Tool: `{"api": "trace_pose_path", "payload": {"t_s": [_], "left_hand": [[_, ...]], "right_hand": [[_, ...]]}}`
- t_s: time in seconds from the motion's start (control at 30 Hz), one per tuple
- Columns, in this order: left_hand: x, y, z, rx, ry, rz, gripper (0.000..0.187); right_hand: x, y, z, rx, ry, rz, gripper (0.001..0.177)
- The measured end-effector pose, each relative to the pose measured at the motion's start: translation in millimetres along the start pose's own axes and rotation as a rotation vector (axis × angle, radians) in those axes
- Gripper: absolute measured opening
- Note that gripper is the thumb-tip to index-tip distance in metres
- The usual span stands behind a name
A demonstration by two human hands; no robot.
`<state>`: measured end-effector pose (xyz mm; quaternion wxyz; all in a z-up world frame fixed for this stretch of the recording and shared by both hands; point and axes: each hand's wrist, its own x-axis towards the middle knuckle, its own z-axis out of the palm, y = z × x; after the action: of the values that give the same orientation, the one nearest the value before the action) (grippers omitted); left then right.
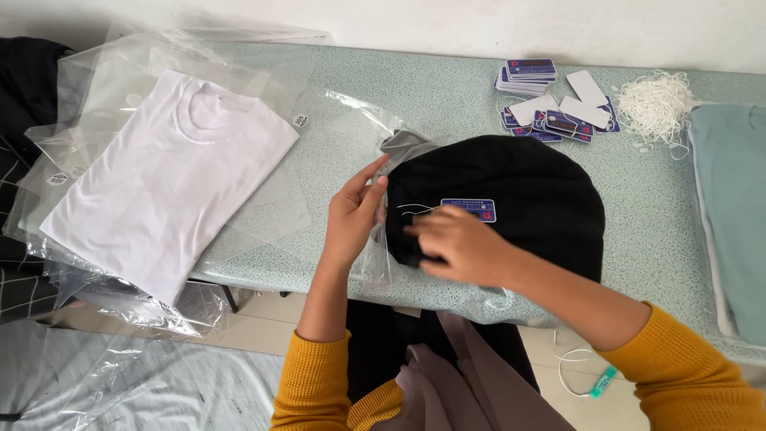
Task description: Folding a t-shirt, attaching a brand tag, and placing it into a plastic bag for shipping or retail.
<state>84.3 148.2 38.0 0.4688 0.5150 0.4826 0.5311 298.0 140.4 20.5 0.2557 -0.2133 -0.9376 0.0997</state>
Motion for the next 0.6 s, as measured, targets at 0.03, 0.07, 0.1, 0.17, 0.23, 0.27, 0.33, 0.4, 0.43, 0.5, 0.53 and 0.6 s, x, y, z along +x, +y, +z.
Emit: {"api": "trace_pose_path", "payload": {"t_s": [0.03, 0.07, 0.1, 0.17, 0.23, 0.27, 0.33, 0.4, 0.43, 0.5, 0.53, 0.6], "left_hand": [[-3.3, 10.4, 1.6, -0.001, -0.001, -0.004, 0.038], [-6.7, 21.4, 2.5, 0.082, -0.034, -0.001, 0.038], [-10.4, 32.7, 3.4, 0.164, -0.066, 0.002, 0.039], [-9.5, 23.2, 6.8, 0.181, -0.071, 0.010, 0.038], [-8.0, 16.9, 8.0, 0.201, -0.079, 0.023, 0.038], [-7.6, 14.6, 7.4, 0.197, -0.062, 0.030, 0.037], [-8.5, 19.7, 7.0, 0.195, -0.043, 0.039, 0.036], [-11.5, 33.1, 7.8, 0.153, -0.004, 0.051, 0.035], [-10.7, 33.1, 6.6, 0.152, -0.003, 0.050, 0.035], [-9.4, 32.0, 5.8, 0.269, -0.013, 0.074, 0.036], [-11.8, 35.2, 7.2, 0.269, -0.018, 0.070, 0.036], [-16.7, 41.6, 10.1, 0.358, -0.042, 0.051, 0.037]], "right_hand": [[2.7, -8.0, -0.9, 0.002, -0.002, 0.003, 0.027], [6.3, -16.0, -1.7, -0.127, -0.102, 0.049, 0.034], [9.8, -24.5, -2.8, -0.256, -0.202, 0.095, 0.059], [12.9, -10.7, 11.3, -0.229, -0.107, 0.122, 0.041], [15.9, 8.2, 20.3, -0.207, -0.008, 0.150, 0.024], [16.9, 20.0, 22.7, 0.002, 0.161, 0.346, 0.026], [12.9, 36.3, 25.8, 0.215, 0.332, 0.536, 0.031], [2.2, 45.8, 28.0, 0.213, 0.451, 0.631, 0.014], [2.8, 32.9, 25.2, 0.213, 0.449, 0.630, 0.014], [1.6, 6.7, 19.7, -0.075, 0.044, 0.425, 0.024], [3.0, 2.1, 24.9, -0.073, 0.043, 0.431, 0.024], [5.7, -7.3, 35.0, -0.243, -0.031, 0.172, 0.043]]}}
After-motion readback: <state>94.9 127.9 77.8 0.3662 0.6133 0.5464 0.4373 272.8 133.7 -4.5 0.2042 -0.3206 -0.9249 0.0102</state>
